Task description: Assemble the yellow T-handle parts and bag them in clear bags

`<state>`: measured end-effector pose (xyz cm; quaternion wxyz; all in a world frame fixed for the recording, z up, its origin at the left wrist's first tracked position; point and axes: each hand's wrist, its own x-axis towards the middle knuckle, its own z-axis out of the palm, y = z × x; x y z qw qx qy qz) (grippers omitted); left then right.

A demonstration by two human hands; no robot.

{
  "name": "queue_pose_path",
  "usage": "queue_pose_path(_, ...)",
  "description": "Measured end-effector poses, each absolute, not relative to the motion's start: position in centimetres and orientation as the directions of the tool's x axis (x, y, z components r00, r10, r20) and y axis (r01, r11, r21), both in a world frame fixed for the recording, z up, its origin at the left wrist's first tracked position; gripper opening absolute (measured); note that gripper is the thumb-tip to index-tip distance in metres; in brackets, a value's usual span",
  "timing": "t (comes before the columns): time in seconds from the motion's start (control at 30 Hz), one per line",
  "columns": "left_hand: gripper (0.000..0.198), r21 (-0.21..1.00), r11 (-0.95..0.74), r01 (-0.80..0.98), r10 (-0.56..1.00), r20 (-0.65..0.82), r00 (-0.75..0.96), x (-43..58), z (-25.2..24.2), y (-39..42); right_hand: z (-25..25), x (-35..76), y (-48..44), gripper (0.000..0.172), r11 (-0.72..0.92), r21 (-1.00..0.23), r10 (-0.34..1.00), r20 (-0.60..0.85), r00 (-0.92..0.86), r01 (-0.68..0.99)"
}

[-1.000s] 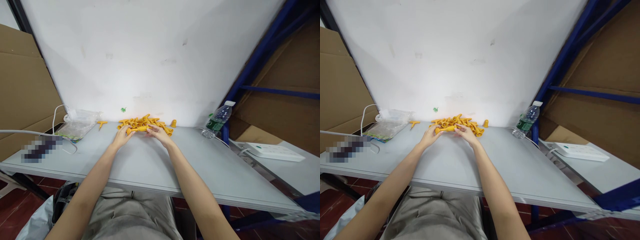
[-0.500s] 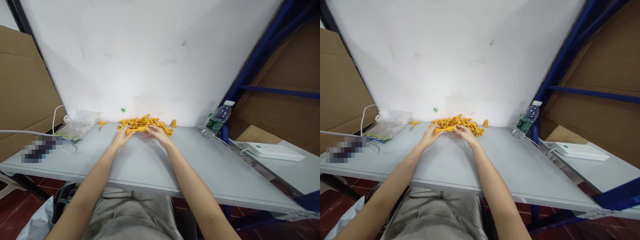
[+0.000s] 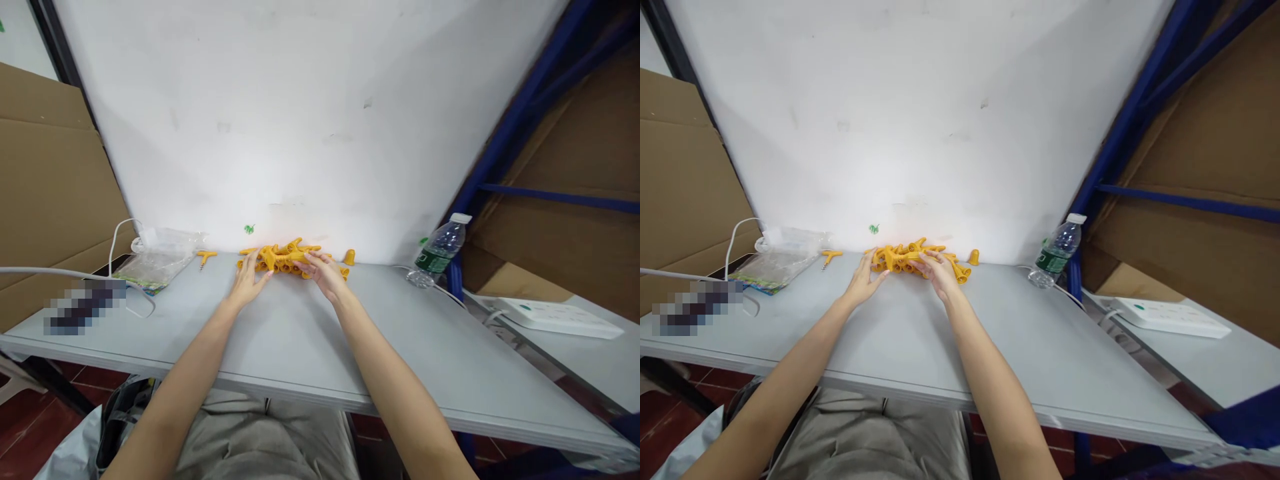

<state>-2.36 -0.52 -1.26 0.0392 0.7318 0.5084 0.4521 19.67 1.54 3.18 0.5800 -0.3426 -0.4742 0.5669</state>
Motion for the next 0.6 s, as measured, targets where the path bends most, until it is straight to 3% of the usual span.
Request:
queue_pose_path(0.1,0.061,0.543,-0.434,0.718,0.791,0.611,0.016,-2.3,-1.4,-0.4,3.5,20.2,3.1,0.043,0.318,-0.878,0.948,0.288,0.135,-0.359)
queue_pose_path(0.23,0.055,0.544,-0.451,0.707,0.787,0.616,0.028,-2.2,-1.8,-0.2,2.7,20.7,5.3,0.044,0.526,-0.849,0.818,0.489,0.304,-0.047)
queue_pose_path(0.37,0.052,0.533,-0.479,0.697,0.78,0.622,0.061,-2.1,-2.0,0.0,0.7,20.8,7.1,0.037,0.566,-0.725,0.738,0.657,0.15,0.391)
queue_pose_path(0.43,0.051,0.537,-0.487,0.689,0.783,0.618,0.073,-2.0,-2.1,0.0,-0.2,20.9,7.8,0.039,0.549,-0.617,0.743,0.669,0.008,0.564)
queue_pose_path(0.6,0.049,0.535,-0.502,0.68,0.783,0.615,0.094,-2.0,-2.2,0.0,-0.6,21.6,8.6,0.055,0.431,-0.442,0.869,0.438,-0.23,0.787)
